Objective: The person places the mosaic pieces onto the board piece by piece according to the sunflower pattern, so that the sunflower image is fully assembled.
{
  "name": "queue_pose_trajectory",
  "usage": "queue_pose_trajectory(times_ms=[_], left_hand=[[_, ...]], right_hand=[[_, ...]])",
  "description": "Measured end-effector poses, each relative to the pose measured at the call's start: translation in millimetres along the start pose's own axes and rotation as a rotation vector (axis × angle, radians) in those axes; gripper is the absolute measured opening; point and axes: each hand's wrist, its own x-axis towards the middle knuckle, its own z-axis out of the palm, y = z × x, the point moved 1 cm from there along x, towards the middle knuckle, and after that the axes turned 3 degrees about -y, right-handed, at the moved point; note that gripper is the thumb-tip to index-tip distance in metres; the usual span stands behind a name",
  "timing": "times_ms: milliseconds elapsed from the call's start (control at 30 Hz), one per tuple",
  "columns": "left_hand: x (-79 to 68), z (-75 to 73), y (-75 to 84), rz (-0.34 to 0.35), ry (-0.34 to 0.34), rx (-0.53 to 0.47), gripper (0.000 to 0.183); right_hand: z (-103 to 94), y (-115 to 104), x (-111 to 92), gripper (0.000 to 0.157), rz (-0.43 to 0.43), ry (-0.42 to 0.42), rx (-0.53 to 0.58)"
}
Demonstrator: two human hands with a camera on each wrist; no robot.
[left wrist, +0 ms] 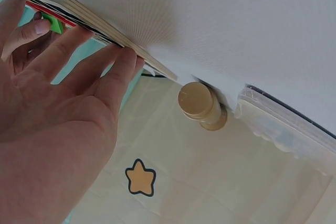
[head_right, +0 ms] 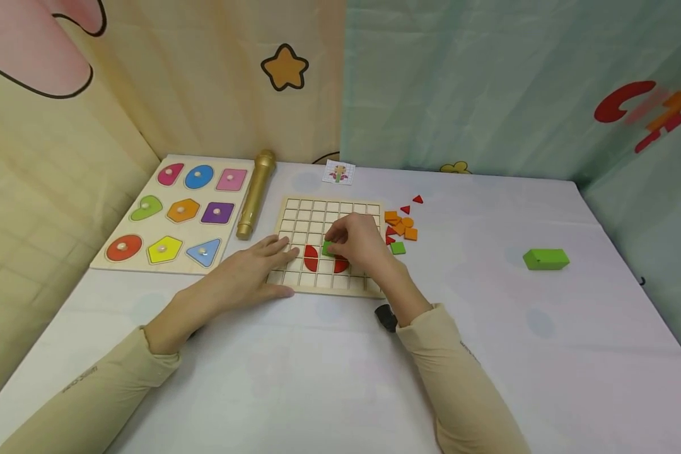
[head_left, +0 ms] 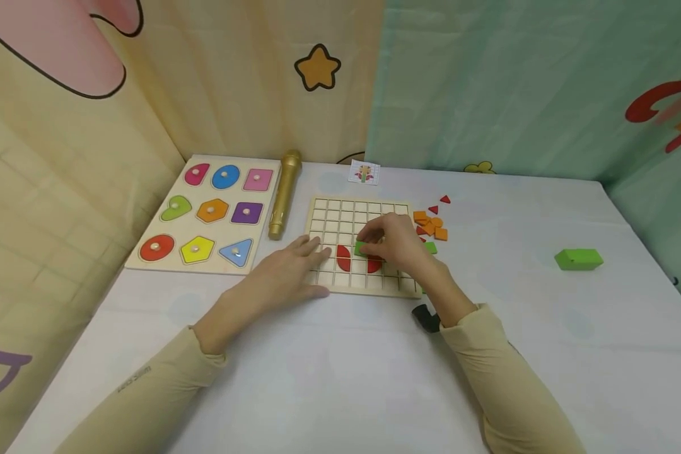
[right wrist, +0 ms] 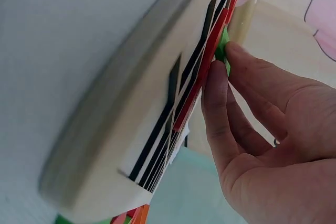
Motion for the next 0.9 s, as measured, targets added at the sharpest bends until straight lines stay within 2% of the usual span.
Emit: queue_pose_trajectory(times_ms=[200, 400, 533, 733, 900], left_hand=[[-0.3, 1.3, 0.5, -0.009, -0.008, 0.0, 0.08], [-1.2, 1.0, 0.6, -0.018, -0.01, -0.003, 0.08], [-0.9, -0.5, 3.5, -0.016, -0.018, -0.001, 0.081], [-0.3, -2.2, 4.8, -0.002, -0.009, 0.015, 0.08], [-0.1, -1.0, 3.4, -0.004, 0.001, -0.004, 0.08]], right_hand=[[2.6, 0, -1, 0.015, 0.003, -0.032, 0.003], [-2.5, 3, -2, 0.013, -0.049, -0.025, -0.012], [-19.4, 14, -9, 0.012, -0.05, -0.001, 0.013], [-51.0, 33, -19, 0.015, 0.024, 0.033, 0.018], [-65.9, 50, -32, 0.014, 0.064, 0.046, -0.012]])
